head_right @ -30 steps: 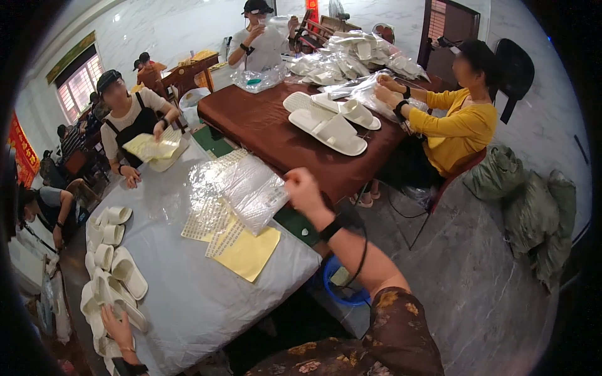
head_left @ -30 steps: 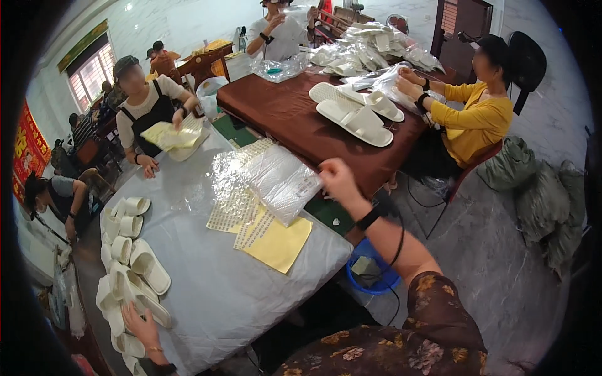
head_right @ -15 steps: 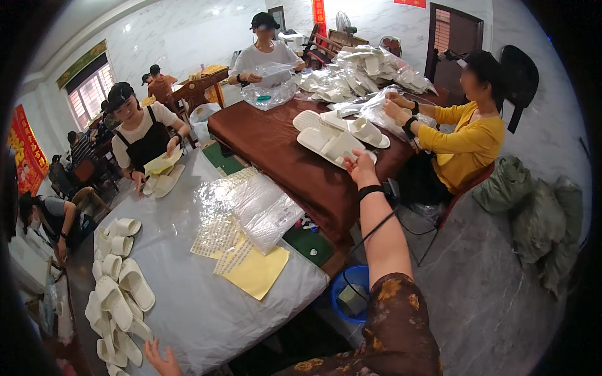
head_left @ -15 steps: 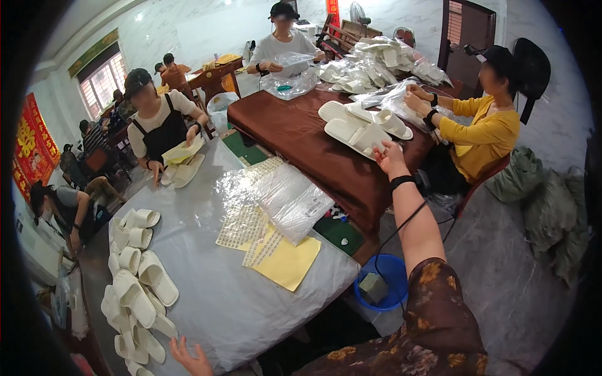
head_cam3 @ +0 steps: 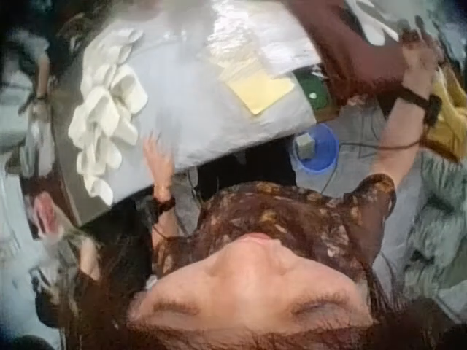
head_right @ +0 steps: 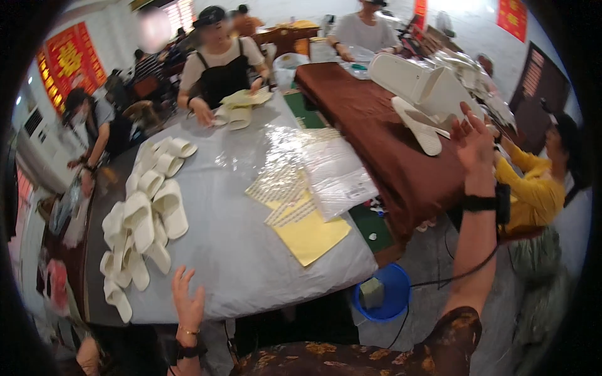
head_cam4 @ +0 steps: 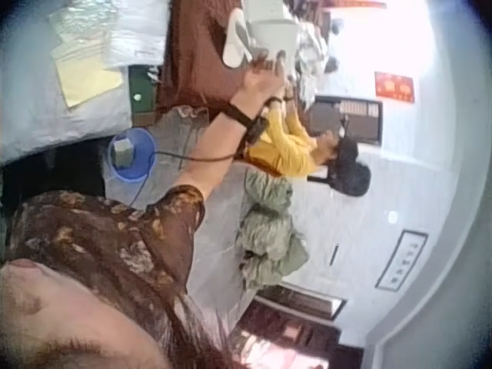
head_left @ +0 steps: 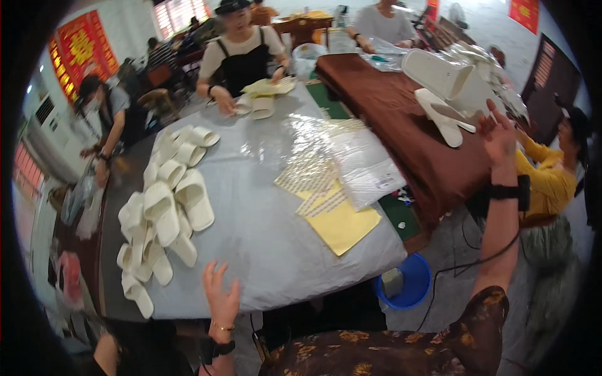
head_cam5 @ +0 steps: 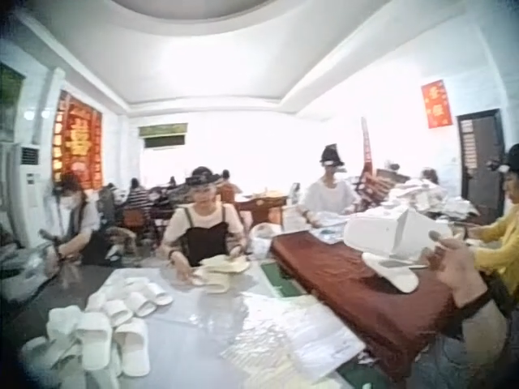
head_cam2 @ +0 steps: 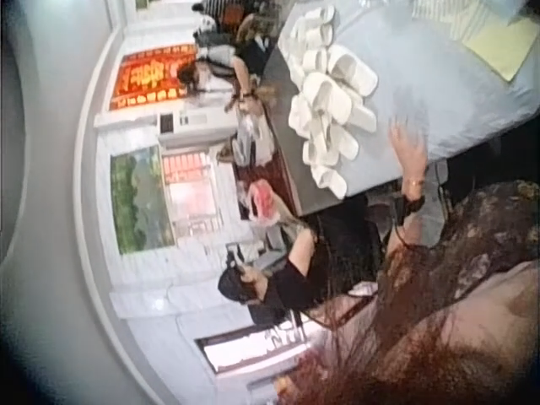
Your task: Applying labels to white slippers and organizing them for packaging in a factory environment.
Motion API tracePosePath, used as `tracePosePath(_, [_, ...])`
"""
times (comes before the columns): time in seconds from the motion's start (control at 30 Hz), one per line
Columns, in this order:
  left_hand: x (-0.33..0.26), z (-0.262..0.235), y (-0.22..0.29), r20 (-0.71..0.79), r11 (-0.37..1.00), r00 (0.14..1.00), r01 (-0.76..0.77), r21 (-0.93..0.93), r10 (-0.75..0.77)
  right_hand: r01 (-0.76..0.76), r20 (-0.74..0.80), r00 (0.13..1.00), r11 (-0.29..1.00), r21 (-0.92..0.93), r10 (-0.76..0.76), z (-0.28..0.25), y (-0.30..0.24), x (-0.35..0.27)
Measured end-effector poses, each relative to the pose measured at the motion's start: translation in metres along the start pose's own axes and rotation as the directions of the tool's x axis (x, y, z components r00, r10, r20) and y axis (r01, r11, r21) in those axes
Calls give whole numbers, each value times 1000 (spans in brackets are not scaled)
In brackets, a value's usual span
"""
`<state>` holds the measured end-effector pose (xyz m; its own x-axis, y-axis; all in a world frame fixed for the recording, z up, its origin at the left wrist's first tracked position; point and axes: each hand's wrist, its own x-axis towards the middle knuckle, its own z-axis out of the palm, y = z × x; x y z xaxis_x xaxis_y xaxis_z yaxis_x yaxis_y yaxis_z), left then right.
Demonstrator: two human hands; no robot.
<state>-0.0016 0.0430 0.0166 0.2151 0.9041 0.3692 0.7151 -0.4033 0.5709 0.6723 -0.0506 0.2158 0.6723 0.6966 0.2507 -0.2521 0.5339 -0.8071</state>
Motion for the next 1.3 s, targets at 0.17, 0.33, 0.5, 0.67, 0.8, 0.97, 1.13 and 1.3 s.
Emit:
tracePosePath(0.17, [3, -2, 11, 34, 989, 999, 29, -144, -24, -55, 345, 936, 997, -58, 72, 101, 12, -61])
tracePosePath(0.33, [-5, -6, 0, 88, 853, 977, 214, -476, -195, -294, 558, 772, 950, -109, 303, 179, 73, -109])
tracePosePath(0.5, [-11, 3, -19, 125, 692, 943, 311, -652, -307, -380, 589, 462, 749, -543, 662, 230, 158, -133])
tracePosePath(0.67, [-12, 27, -41, 203, 684, 895, 435, -585, -396, -124, 465, 298, 517, -847, 834, 237, 260, -145])
tracePosePath(0.8, [-9, 31, -46, -14, 980, 990, 143, 138, -143, -164, 368, 338, 439, -883, 866, 238, 312, -145])
tracePosePath(0.97, [-10, 29, -35, 151, 985, 973, 172, 7, -171, -234, 386, 317, 467, -853, 866, 244, 351, -152])
tracePosePath(1.13, [-27, 33, -8, 132, 996, 988, 83, -18, -80, 48, 517, 409, 548, -835, 752, 252, 363, -152])
tracePosePath(1.3, [-25, 25, 12, 187, 989, 982, -28, 142, 1, 448, 645, 697, 513, -733, 313, 240, 354, -182])
